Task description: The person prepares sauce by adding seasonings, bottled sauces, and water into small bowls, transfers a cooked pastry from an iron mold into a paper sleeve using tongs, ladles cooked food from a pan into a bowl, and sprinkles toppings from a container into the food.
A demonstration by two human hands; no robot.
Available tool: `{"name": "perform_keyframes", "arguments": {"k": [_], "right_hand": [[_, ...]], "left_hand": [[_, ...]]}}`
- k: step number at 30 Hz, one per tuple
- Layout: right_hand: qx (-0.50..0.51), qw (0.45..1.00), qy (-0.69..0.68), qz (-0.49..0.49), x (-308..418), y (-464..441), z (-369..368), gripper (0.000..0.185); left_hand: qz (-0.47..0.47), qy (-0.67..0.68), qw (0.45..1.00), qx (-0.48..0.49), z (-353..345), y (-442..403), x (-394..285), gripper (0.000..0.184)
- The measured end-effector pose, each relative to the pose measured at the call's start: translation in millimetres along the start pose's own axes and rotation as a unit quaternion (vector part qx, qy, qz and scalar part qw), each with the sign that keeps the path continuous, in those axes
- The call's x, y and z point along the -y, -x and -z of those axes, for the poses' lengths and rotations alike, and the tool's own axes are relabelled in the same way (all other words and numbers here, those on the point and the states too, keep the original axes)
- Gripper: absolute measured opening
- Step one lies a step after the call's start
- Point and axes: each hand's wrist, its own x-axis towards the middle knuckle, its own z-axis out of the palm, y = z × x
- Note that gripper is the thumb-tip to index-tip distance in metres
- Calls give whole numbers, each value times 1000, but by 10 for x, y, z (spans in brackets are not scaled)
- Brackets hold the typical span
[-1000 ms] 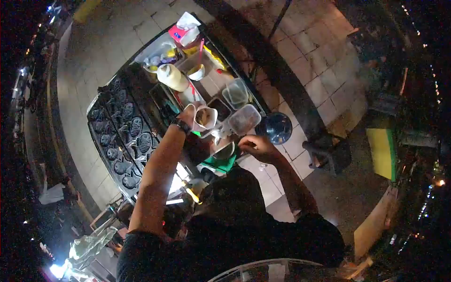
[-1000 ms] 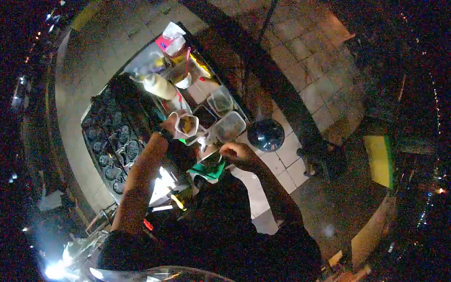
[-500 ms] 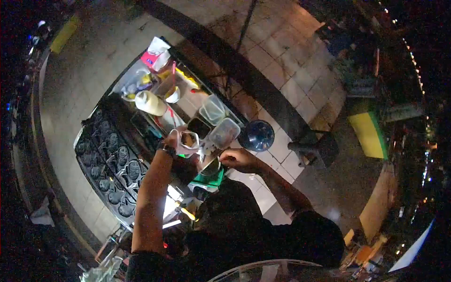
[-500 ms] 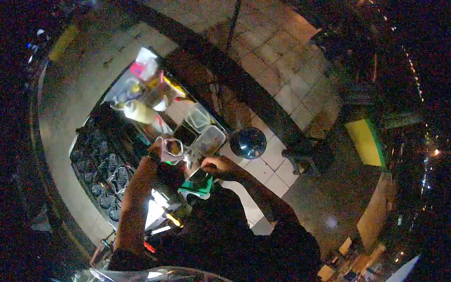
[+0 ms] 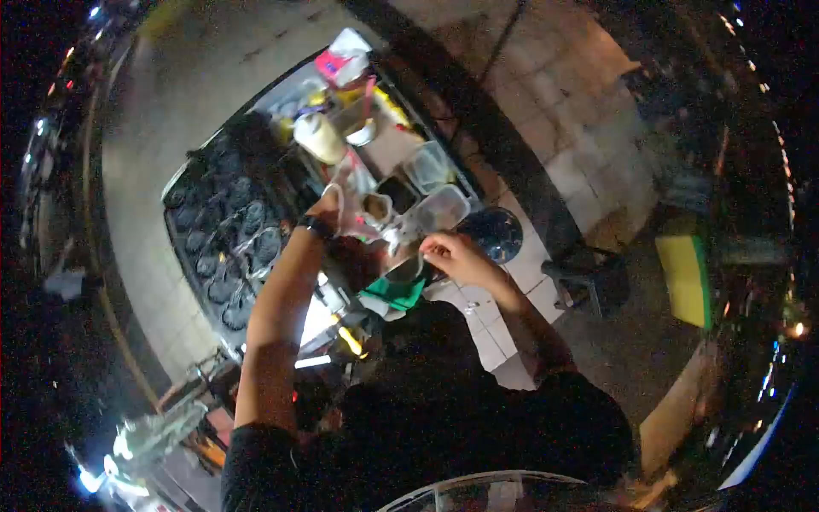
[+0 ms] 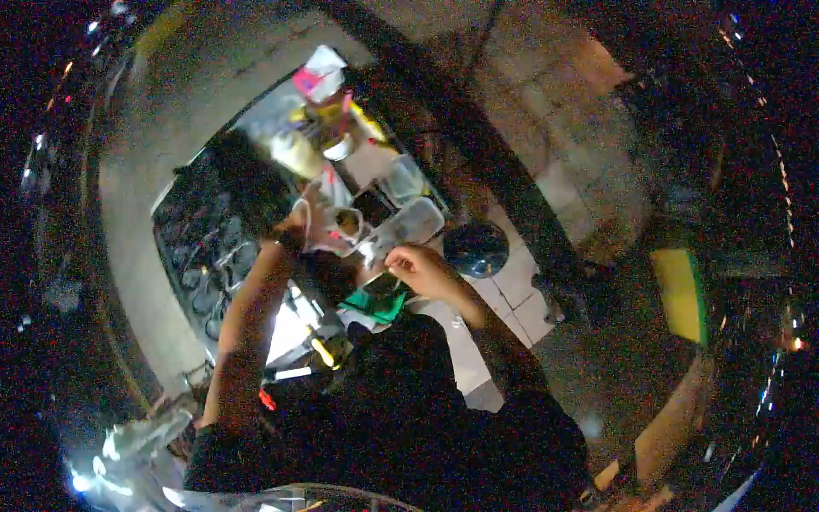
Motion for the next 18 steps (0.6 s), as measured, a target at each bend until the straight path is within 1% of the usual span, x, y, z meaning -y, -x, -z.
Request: {"name": "perform_keyframes", "arguments": {"k": [1, 3, 4, 5, 7, 8, 9, 10, 11, 12, 13, 14, 15, 17, 18], "right_hand": [[0, 999, 37, 17, -18, -64, -37, 16], [-18, 996, 66, 65, 67, -161, -151, 14], [-8, 995, 65, 71, 107, -210, -193, 14], [-7, 993, 74, 92, 143, -260, -239, 16], [4, 990, 84, 117, 203, -380, -346, 18], [-30, 982, 110, 148, 190, -469, -416, 20], [-66, 972, 136, 177, 161, -557, -488, 22], [-78, 976, 121, 165, 54, -686, -560, 29], [-74, 975, 123, 170, 56, -776, -633, 29], [-114, 967, 176, 143, 62, -861, -708, 31], [-154, 954, 227, 116, 44, -936, -748, 33], [-144, 938, 286, 136, -31, -1019, -768, 37], [-141, 937, 286, 141, -109, -1075, -809, 37], [-186, 914, 346, 99, -246, -1163, -942, 34], [-246, 928, 281, -2, -783, -1416, -1149, 29]], "left_hand": [[11, -14, 997, -80, -350, 229, -141, 108], [-9, -25, 995, -100, -558, 406, -161, 106], [-22, -41, 993, -108, -572, 467, -177, 104], [84, 95, 989, -82, 110, 9, -50, 103], [68, 23, 988, -137, -69, 166, -50, 109], [79, 57, 984, -151, -184, 230, -88, 103], [73, 62, 983, -153, -197, 255, -75, 103], [77, 66, 988, -117, -198, 266, -63, 101], [79, 69, 991, -79, -206, 265, -72, 100], [118, 77, 988, -67, -215, 259, -90, 98], [112, 78, 988, -68, -231, 263, -76, 98], [99, 65, 991, -59, -242, 273, -40, 98], [86, 52, 994, -51, -247, 276, -16, 98], [96, 75, 991, -60, -288, 307, 5, 99], [107, 70, 989, -74, -372, 385, -27, 98]]}}
